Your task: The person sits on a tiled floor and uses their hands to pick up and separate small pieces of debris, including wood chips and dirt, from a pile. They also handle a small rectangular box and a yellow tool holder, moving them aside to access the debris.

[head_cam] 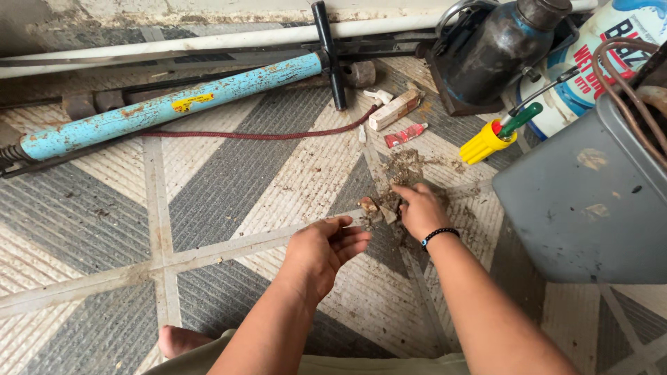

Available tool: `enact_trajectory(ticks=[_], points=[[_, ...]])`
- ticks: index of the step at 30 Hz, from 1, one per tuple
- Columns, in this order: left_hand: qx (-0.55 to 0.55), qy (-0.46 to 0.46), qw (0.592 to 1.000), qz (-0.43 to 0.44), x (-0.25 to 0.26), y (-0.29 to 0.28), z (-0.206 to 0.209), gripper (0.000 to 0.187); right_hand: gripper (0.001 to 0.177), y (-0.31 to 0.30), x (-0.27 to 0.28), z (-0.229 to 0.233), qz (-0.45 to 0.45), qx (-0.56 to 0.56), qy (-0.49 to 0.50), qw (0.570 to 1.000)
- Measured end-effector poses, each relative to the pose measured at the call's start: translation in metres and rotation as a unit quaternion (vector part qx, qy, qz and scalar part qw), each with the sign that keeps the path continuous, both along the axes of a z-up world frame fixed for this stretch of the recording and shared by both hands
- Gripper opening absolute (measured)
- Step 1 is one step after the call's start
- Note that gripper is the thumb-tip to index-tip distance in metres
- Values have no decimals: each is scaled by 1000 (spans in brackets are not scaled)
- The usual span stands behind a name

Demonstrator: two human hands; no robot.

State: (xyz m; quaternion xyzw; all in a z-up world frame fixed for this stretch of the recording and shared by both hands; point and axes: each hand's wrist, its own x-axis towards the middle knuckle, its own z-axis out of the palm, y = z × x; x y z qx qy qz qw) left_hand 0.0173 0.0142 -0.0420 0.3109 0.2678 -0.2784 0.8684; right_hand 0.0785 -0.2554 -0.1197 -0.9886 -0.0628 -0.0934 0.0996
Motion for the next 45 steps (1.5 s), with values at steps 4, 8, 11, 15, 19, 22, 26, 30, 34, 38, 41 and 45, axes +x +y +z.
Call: enact_trajectory(ticks=[4, 8, 11, 15, 19, 22, 26, 30, 34, 38, 41, 45], points=[[-8, -1, 1000, -23, -1, 0, 10, 33, 28, 13, -5, 9, -86, 36, 121, 988], [47, 23, 998, -20, 0, 0, -10, 33, 27, 24, -7, 17, -168, 84, 128, 974], [69, 34, 997, -9, 4, 2, -29, 30, 26, 30, 0, 29, -186, 139, 109, 967], [70, 48, 996, 1, 5, 6, -27, 39, 24, 59, 5, 75, -89, 285, 259, 918], [47, 83, 995, 22, 3, 6, -17, 48, 30, 89, -7, 100, 61, 389, 374, 840], [44, 77, 995, 45, 3, 9, -21, 37, 35, 62, 10, 93, -82, 401, 254, 876], [56, 63, 996, 37, 6, 4, -20, 21, 24, 5, 14, 56, -118, 160, 101, 975], [52, 83, 995, 29, 3, 4, -9, 18, 21, -10, 5, 22, -200, 79, 154, 964], [33, 51, 998, 5, 2, 10, 0, 36, 24, -2, 1, 6, -214, 65, 123, 967], [32, 24, 999, 9, -1, 7, -1, 32, 26, -1, -3, 8, -221, 30, 129, 966], [61, -7, 998, 10, -2, 4, -7, 27, 24, -3, -7, 10, -163, 6, 69, 984], [74, -18, 997, 8, -2, 3, -4, 9, 25, 1, -5, 10, -194, 2, 111, 975]])
